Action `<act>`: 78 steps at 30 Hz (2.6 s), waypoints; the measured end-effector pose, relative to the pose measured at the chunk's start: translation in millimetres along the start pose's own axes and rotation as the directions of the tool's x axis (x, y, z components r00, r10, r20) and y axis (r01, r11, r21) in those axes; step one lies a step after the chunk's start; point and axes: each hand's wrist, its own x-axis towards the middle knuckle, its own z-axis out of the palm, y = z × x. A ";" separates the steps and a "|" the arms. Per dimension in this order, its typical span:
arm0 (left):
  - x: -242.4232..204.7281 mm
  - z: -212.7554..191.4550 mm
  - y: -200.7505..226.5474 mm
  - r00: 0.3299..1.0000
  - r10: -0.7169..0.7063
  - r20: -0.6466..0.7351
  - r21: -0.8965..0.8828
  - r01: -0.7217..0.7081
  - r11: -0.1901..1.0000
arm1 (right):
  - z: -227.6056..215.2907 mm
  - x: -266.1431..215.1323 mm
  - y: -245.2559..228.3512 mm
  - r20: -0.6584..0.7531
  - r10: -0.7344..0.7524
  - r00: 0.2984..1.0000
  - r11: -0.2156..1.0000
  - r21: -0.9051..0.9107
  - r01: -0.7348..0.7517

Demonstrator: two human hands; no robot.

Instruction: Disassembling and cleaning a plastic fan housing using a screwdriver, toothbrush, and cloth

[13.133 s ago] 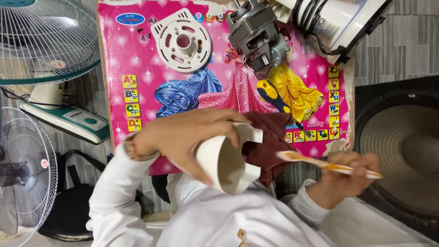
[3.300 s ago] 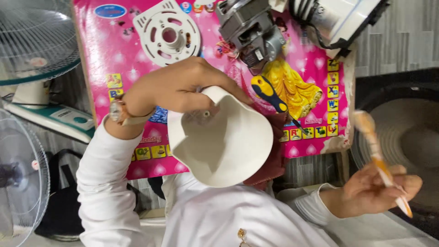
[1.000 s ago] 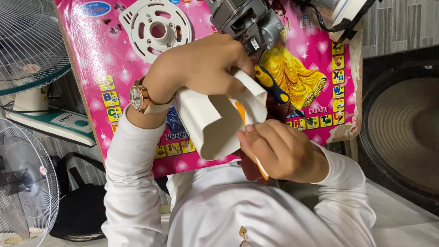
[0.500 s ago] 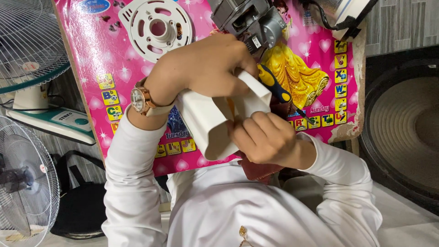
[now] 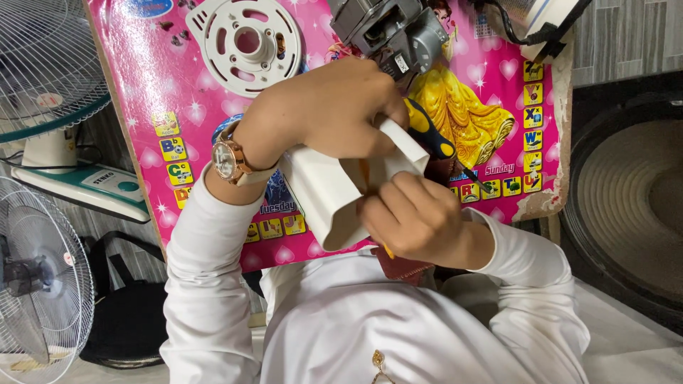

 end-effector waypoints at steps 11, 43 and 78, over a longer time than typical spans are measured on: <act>-2.1 -1.5 -1.5 1.000 0.022 -0.009 -0.026 -0.022 0.999 | 6.8 -2.3 -9.9 0.097 -0.022 0.995 0.979 0.203 0.002; -152.3 47.7 33.2 0.858 0.431 0.279 0.960 -0.262 -0.100 | -15.8 -203.9 9.1 -0.488 0.812 0.321 0.554 0.817 -0.159; -127.3 30.0 67.6 0.725 -0.115 -0.679 0.094 0.242 0.966 | 9.1 -162.3 3.5 -0.171 0.907 0.384 0.224 0.969 -0.099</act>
